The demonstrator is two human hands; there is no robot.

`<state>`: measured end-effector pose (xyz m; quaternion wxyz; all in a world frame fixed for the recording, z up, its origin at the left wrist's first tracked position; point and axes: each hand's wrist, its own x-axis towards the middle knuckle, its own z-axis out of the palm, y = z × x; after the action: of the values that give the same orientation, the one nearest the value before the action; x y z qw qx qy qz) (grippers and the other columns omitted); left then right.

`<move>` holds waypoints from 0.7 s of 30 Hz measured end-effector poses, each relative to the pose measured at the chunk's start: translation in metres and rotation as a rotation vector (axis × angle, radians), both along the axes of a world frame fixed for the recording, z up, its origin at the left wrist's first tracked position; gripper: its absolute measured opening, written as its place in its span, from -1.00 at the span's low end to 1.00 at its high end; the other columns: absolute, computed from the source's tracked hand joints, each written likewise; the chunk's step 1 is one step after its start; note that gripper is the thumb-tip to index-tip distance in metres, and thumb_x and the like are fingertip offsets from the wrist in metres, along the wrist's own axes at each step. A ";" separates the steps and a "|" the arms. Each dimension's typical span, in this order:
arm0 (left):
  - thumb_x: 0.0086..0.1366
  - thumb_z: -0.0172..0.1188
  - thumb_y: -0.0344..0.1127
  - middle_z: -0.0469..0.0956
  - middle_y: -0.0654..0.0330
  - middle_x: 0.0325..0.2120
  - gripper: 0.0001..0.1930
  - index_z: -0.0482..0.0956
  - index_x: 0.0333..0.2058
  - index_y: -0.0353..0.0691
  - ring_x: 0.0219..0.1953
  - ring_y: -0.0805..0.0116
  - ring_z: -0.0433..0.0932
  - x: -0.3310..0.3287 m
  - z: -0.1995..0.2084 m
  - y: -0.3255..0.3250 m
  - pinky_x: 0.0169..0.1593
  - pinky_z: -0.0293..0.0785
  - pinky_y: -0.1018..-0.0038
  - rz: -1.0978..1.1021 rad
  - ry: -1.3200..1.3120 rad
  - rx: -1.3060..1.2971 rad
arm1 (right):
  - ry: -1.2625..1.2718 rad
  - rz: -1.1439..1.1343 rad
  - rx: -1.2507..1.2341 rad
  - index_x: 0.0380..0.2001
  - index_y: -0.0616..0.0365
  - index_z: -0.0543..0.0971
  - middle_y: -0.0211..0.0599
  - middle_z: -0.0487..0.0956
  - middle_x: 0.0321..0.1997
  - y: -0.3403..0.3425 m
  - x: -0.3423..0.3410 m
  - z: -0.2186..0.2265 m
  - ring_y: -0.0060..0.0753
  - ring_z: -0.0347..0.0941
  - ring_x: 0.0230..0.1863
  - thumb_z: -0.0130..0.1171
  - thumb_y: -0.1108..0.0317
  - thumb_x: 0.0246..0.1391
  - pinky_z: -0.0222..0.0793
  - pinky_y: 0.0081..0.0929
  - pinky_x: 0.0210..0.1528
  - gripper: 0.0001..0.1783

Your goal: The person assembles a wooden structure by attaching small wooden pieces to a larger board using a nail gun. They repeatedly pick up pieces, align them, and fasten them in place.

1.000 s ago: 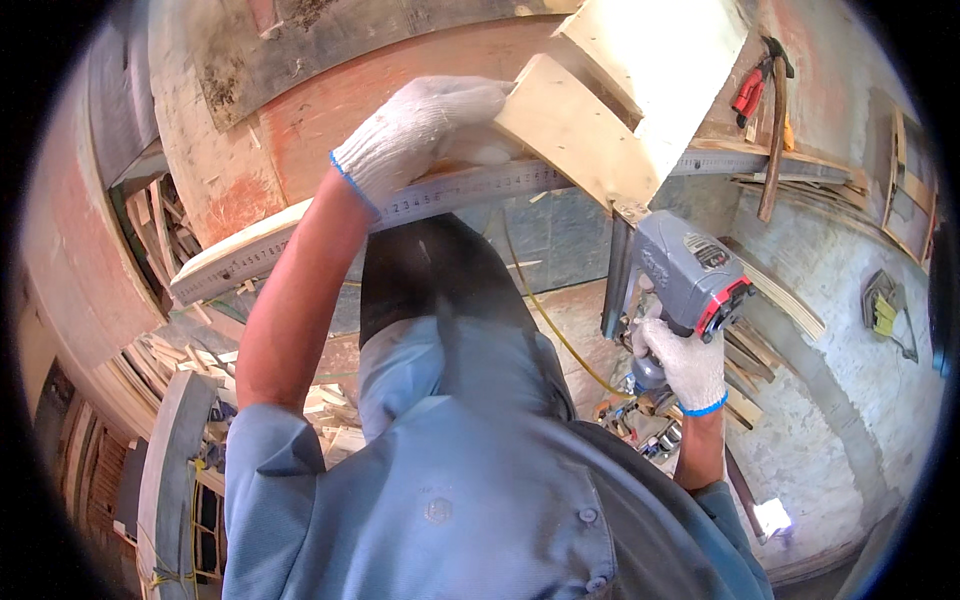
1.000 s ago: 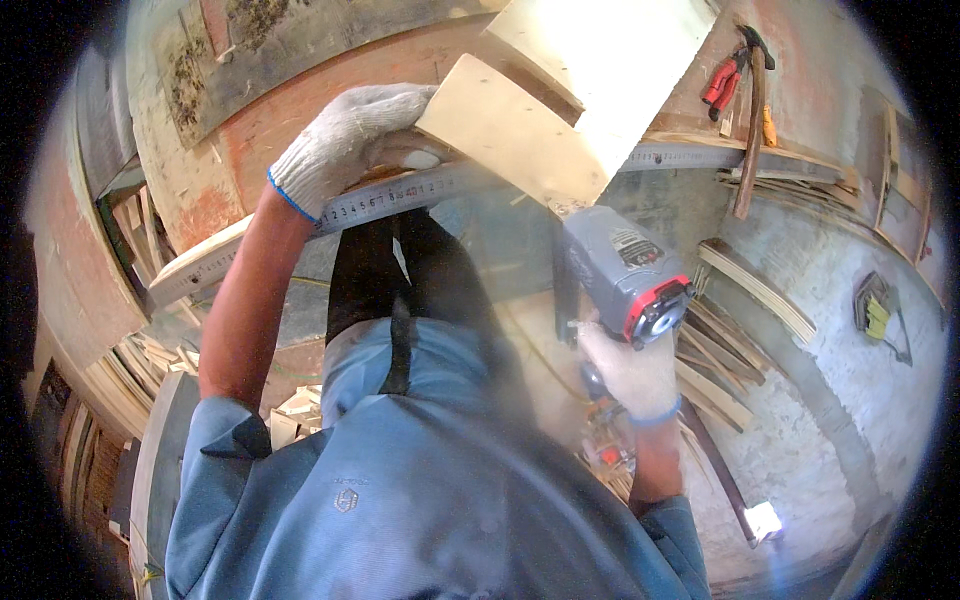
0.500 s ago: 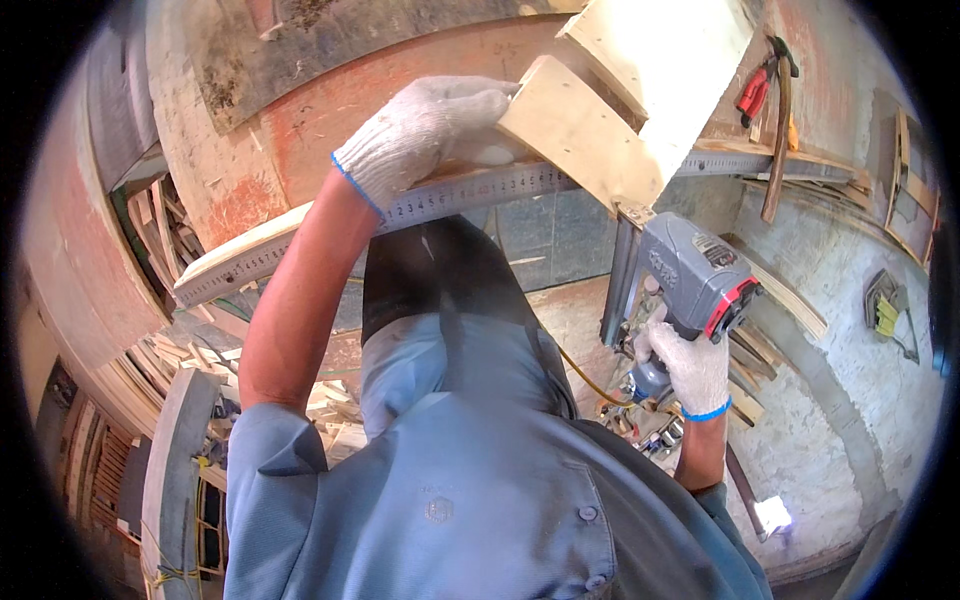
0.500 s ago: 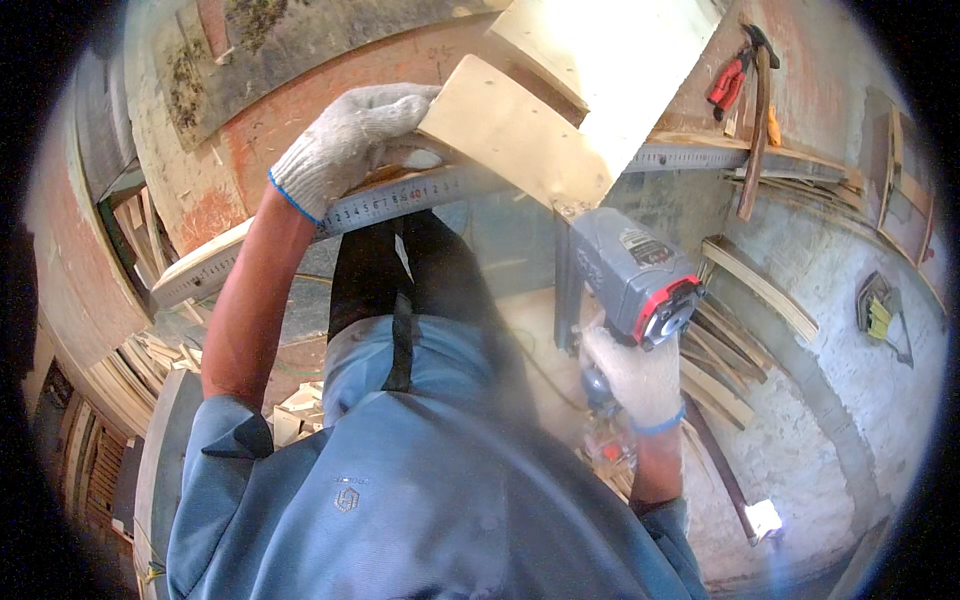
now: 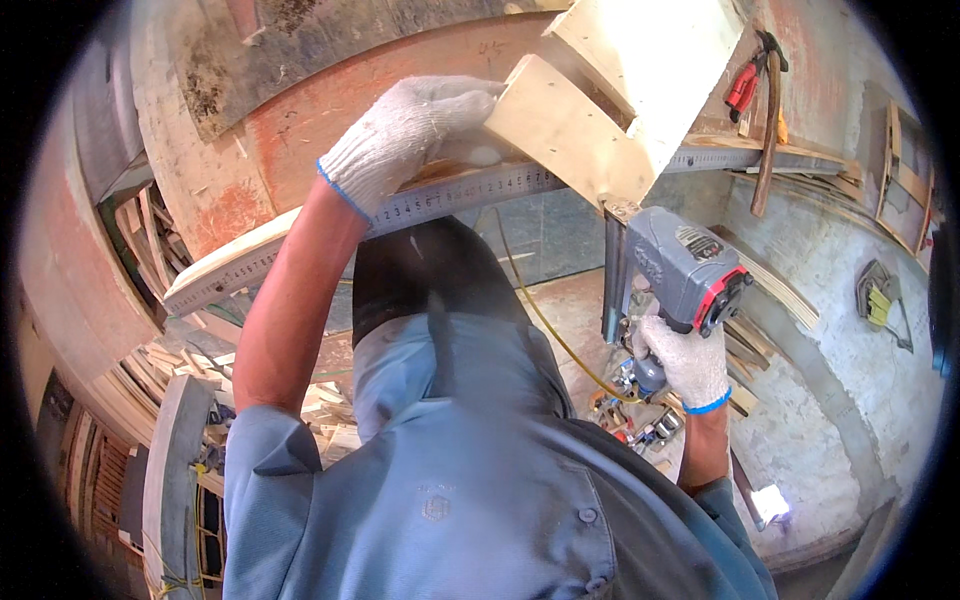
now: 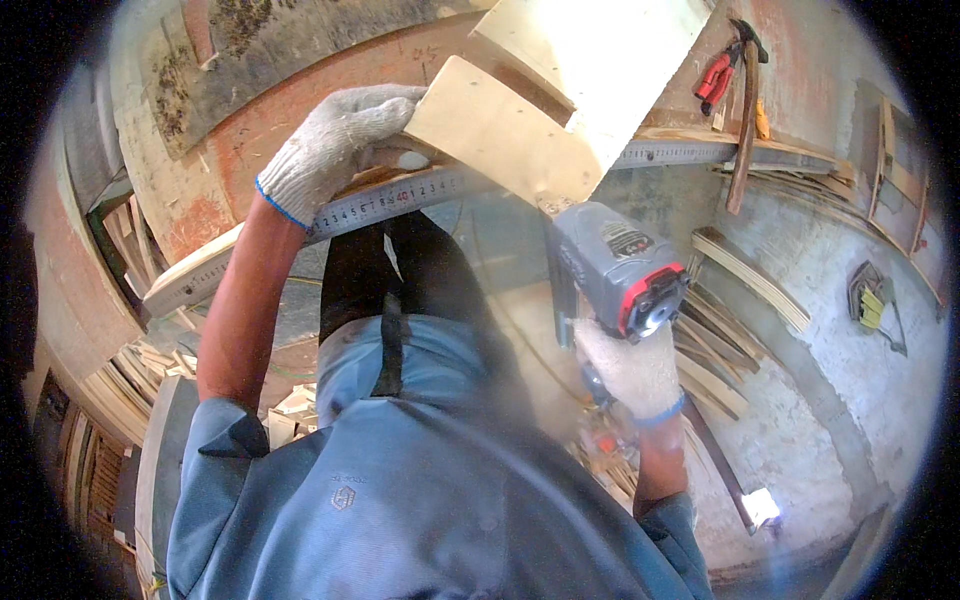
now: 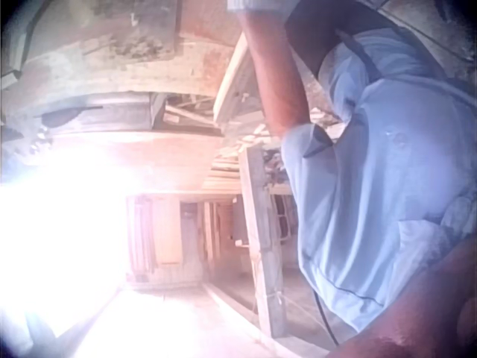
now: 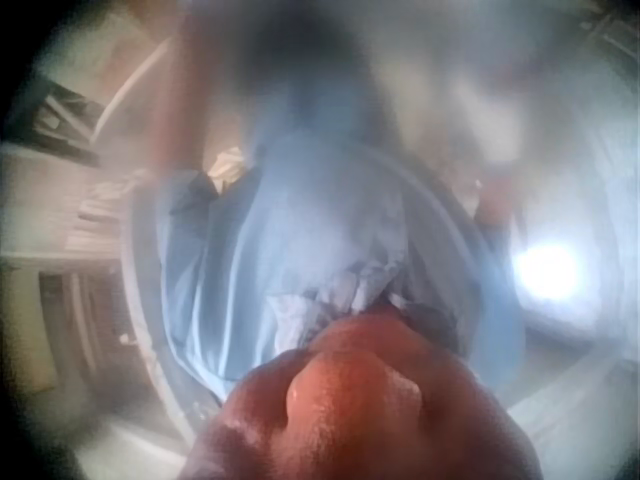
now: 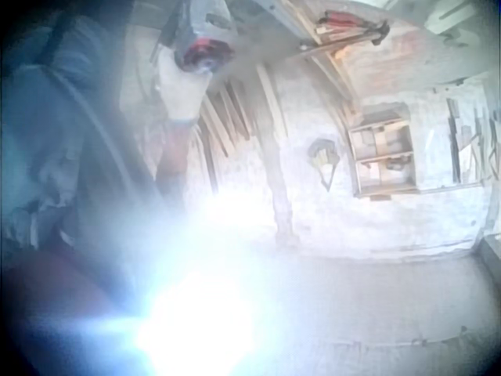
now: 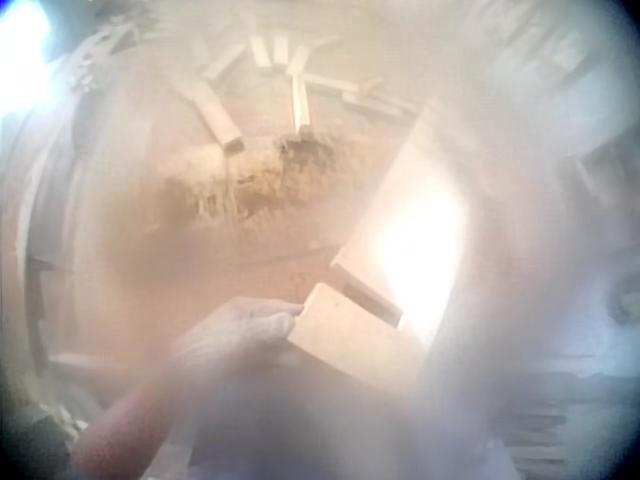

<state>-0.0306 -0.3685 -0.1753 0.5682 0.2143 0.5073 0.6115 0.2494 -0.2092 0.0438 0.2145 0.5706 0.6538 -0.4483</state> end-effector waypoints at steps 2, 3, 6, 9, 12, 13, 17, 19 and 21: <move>0.47 0.25 -0.14 0.64 0.10 0.07 -0.49 0.54 0.23 -0.39 0.07 0.29 0.65 0.001 0.014 0.001 0.12 0.64 0.38 0.048 -0.240 -0.099 | 0.012 -0.030 -0.001 -0.24 0.26 0.57 -0.33 0.61 -0.47 -0.001 0.005 -0.001 -0.49 0.53 -0.47 0.26 0.48 0.12 0.45 -0.44 -0.37 -0.86; 0.48 0.23 -0.15 0.64 0.10 0.07 -0.50 0.54 0.23 -0.39 0.07 0.29 0.65 0.002 0.017 0.002 0.11 0.65 0.38 0.050 -0.261 -0.098 | 0.028 -0.067 -0.011 -0.17 0.27 0.58 -0.33 0.63 -0.41 -0.001 0.007 -0.002 -0.50 0.56 -0.42 0.30 0.47 0.10 0.47 -0.43 -0.33 -0.78; 0.50 0.19 -0.15 0.64 0.10 0.07 -0.52 0.54 0.22 -0.39 0.06 0.30 0.66 0.002 0.016 0.000 0.11 0.65 0.37 0.061 -0.252 -0.076 | 0.068 -0.009 0.028 -0.08 0.29 0.58 -0.31 0.66 -0.31 -0.003 0.017 -0.007 -0.45 0.60 -0.30 0.35 0.44 0.08 0.52 -0.37 -0.21 -0.67; 0.50 0.18 -0.12 0.65 0.12 0.05 -0.53 0.56 0.20 -0.38 0.04 0.31 0.66 0.003 0.009 0.001 0.10 0.65 0.37 0.078 -0.201 -0.060 | 0.028 0.017 0.035 -0.11 0.29 0.59 -0.28 0.67 -0.29 -0.003 0.023 -0.013 -0.38 0.62 -0.22 0.38 0.40 0.06 0.53 -0.30 -0.11 -0.67; 0.49 0.18 -0.02 0.69 0.14 -0.05 -0.51 0.61 0.14 -0.34 -0.05 0.34 0.67 0.003 0.022 0.003 0.04 0.62 0.39 0.044 -0.113 -0.165 | 0.006 0.001 0.031 -0.17 0.27 0.60 -0.31 0.66 -0.34 -0.007 0.016 -0.012 -0.44 0.61 -0.29 0.36 0.40 0.05 0.52 -0.34 -0.19 -0.72; 0.48 0.18 0.02 0.70 0.14 -0.09 -0.50 0.63 0.11 -0.33 -0.08 0.35 0.67 -0.001 0.027 0.003 0.01 0.61 0.39 -0.023 0.068 -0.236 | 0.027 -0.025 0.023 -0.19 0.26 0.60 -0.33 0.65 -0.37 -0.007 0.010 -0.010 -0.46 0.61 -0.32 0.35 0.41 0.05 0.51 -0.36 -0.23 -0.74; 0.45 0.15 0.13 0.71 0.13 -0.24 -0.46 0.71 -0.06 -0.32 -0.19 0.37 0.66 -0.003 0.042 0.013 -0.07 0.54 0.39 -0.198 0.419 -0.430 | 0.109 -0.061 -0.013 -0.24 0.23 0.61 -0.41 0.60 -0.51 -0.004 0.012 -0.010 -0.55 0.55 -0.48 0.31 0.44 0.05 0.44 -0.44 -0.39 -0.81; 0.45 0.14 0.10 0.71 0.08 -0.23 -0.49 0.72 -0.10 -0.31 -0.16 0.28 0.68 0.002 0.053 0.018 -0.04 0.54 0.34 -0.207 0.465 -0.431 | 0.199 -0.118 0.003 -0.22 0.23 0.60 -0.42 0.59 -0.56 -0.008 0.010 -0.007 -0.57 0.52 -0.54 0.31 0.48 0.05 0.42 -0.46 -0.44 -0.80; 0.44 0.12 0.08 0.71 0.03 -0.20 -0.51 0.73 -0.11 -0.29 -0.13 0.18 0.68 0.013 0.061 0.023 -0.01 0.54 0.30 -0.230 0.566 -0.414 | 0.250 -0.195 -0.006 -0.19 0.23 0.61 -0.42 0.59 -0.55 -0.010 0.010 -0.001 -0.58 0.52 -0.54 0.30 0.49 0.05 0.42 -0.48 -0.44 -0.78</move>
<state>-0.0174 -0.3450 -0.1141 0.5017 0.3111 0.7299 0.3446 0.2594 -0.2187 0.0426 0.0888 0.5704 0.6157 -0.5364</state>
